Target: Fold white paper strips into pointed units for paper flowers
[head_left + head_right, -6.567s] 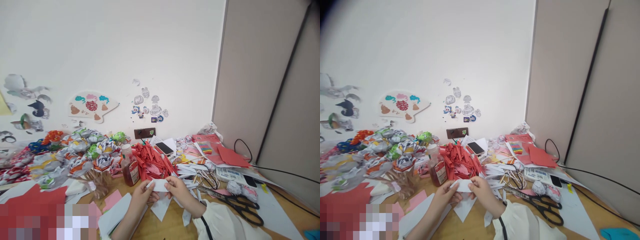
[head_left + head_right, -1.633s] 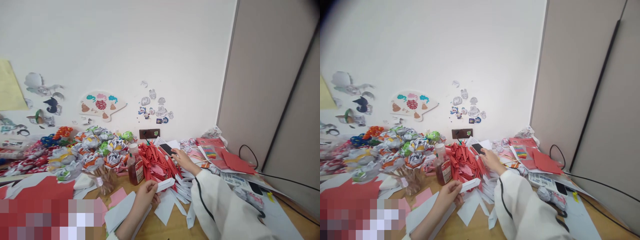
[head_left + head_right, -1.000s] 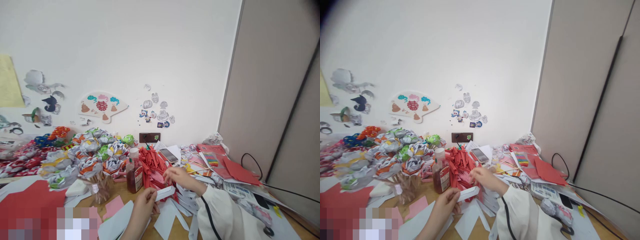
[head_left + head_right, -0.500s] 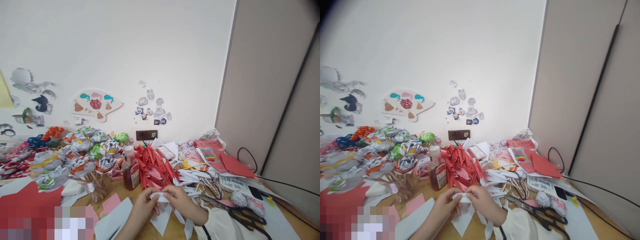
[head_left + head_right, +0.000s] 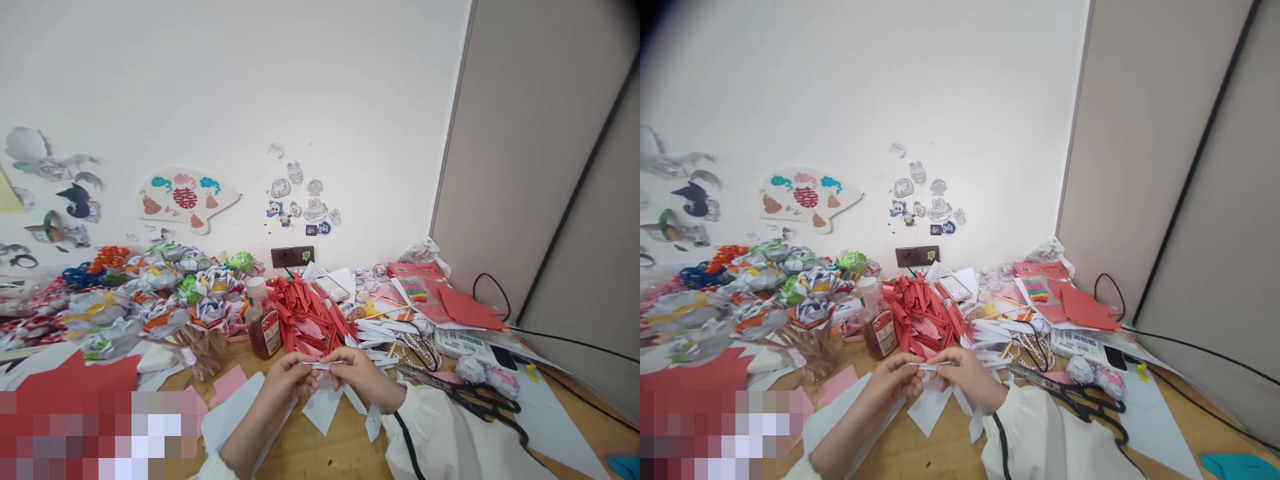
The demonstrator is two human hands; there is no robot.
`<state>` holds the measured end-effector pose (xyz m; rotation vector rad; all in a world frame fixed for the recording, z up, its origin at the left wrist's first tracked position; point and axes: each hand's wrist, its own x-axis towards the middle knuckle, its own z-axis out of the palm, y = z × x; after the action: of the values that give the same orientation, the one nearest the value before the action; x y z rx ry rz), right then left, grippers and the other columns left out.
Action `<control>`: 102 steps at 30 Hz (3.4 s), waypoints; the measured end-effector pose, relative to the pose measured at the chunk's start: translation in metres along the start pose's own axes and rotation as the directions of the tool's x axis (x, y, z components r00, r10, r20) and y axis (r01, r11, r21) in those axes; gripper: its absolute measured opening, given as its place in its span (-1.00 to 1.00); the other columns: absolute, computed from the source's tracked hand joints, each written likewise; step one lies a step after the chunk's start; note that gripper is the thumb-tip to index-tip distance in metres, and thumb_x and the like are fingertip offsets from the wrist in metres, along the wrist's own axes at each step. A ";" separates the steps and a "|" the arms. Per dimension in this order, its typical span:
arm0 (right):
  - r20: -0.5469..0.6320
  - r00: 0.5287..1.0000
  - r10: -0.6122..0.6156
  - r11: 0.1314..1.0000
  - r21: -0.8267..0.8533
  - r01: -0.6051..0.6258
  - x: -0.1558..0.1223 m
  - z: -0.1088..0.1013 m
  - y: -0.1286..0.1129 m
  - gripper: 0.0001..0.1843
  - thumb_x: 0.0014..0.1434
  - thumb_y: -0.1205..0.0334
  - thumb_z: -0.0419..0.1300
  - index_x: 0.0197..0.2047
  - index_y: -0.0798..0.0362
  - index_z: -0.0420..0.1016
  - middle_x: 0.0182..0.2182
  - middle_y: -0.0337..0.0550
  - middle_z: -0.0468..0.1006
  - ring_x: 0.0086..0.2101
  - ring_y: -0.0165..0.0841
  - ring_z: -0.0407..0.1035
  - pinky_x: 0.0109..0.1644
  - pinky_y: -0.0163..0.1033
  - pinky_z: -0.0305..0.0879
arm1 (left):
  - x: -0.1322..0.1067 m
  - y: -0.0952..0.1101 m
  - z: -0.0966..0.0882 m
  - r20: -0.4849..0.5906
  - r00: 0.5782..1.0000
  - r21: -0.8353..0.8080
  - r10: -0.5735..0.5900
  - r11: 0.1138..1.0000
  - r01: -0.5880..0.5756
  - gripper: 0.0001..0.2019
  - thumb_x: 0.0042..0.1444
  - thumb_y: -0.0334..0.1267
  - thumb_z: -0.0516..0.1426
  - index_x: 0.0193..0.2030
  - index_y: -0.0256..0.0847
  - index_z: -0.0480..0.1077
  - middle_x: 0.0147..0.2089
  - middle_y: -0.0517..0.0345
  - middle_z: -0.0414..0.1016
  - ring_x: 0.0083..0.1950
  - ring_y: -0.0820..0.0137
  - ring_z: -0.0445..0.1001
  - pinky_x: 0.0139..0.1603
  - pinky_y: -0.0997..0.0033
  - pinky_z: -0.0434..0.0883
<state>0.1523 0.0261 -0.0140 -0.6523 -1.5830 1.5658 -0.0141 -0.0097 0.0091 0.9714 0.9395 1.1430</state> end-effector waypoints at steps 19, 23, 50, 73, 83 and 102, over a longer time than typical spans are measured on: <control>0.011 0.999 -0.036 0.993 -0.116 0.037 0.007 -0.010 0.012 -0.67 -0.05 0.04 0.17 -0.34 0.15 0.34 -0.59 -0.28 0.41 -0.68 -0.56 0.23 -0.61 -0.44 0.14 | 0.005 0.005 -0.004 -0.133 0.974 0.338 0.182 0.933 -0.128 -0.72 -0.31 -0.17 0.25 -0.49 -0.26 0.30 -0.70 0.22 0.46 -0.64 0.49 0.40 -0.55 0.54 0.36; 0.018 0.999 -0.048 0.997 -0.061 0.049 0.005 -0.010 0.011 -0.67 -0.02 0.01 0.15 -0.40 0.16 0.29 -0.61 -0.26 0.43 -0.69 -0.57 0.24 -0.63 -0.46 0.10 | 0.006 0.006 -0.006 -0.154 0.970 0.262 0.190 0.954 -0.145 -0.73 -0.29 -0.17 0.26 -0.47 -0.26 0.32 -0.66 0.20 0.49 -0.60 0.49 0.43 -0.51 0.57 0.38; -0.010 0.991 -0.136 0.989 -0.060 0.135 0.006 -0.006 0.004 -0.72 0.05 0.09 0.08 -0.25 0.12 0.22 -0.61 -0.32 0.40 -0.68 -0.56 0.23 -0.59 -0.43 0.13 | 0.001 0.012 -0.005 -0.213 0.969 0.086 0.121 0.991 -0.105 -0.74 -0.24 -0.15 0.25 -0.44 -0.27 0.38 -0.50 0.13 0.56 -0.44 0.43 0.52 -0.37 0.54 0.45; -0.446 0.765 -0.464 0.730 -0.682 0.045 -0.005 -0.043 -0.030 -0.81 0.10 0.26 -0.06 -0.25 0.07 0.31 -0.52 -0.20 0.41 -0.46 -0.35 0.30 -0.37 -0.28 0.18 | -0.005 0.003 -0.003 0.052 0.915 0.891 0.399 0.395 -0.223 -0.66 -0.24 -0.10 0.19 -0.28 -0.19 0.42 -0.27 0.03 0.48 -0.21 0.23 0.40 -0.19 0.29 0.28; -0.250 0.787 -0.564 0.290 -0.952 -0.094 -0.009 -0.059 -0.029 -0.83 0.06 0.36 0.00 -0.36 0.06 0.42 -0.30 -0.08 0.42 -0.21 -0.25 0.21 -0.14 -0.18 0.10 | -0.012 -0.010 0.007 0.191 0.961 0.971 0.201 0.105 -0.215 -0.49 -0.33 -0.27 0.21 -0.10 -0.13 0.37 -0.05 0.00 0.41 0.02 0.15 0.26 0.00 0.28 0.11; 0.173 0.953 -0.248 0.208 -0.951 0.227 -0.011 -0.012 -0.005 -0.67 -0.02 0.48 0.08 -0.15 0.01 0.35 -0.31 -0.19 0.42 -0.22 -0.32 0.17 -0.14 -0.24 0.06 | -0.002 -0.021 0.001 0.145 0.961 0.926 0.236 0.309 -0.216 -0.51 -0.27 -0.53 0.01 -0.10 -0.21 0.35 -0.23 0.06 0.40 -0.23 0.30 0.33 -0.22 0.38 0.24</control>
<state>0.1690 0.0237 -0.0125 -0.9618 -2.4462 0.0973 -0.0077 -0.0142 -0.0107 2.1230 1.5798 0.7343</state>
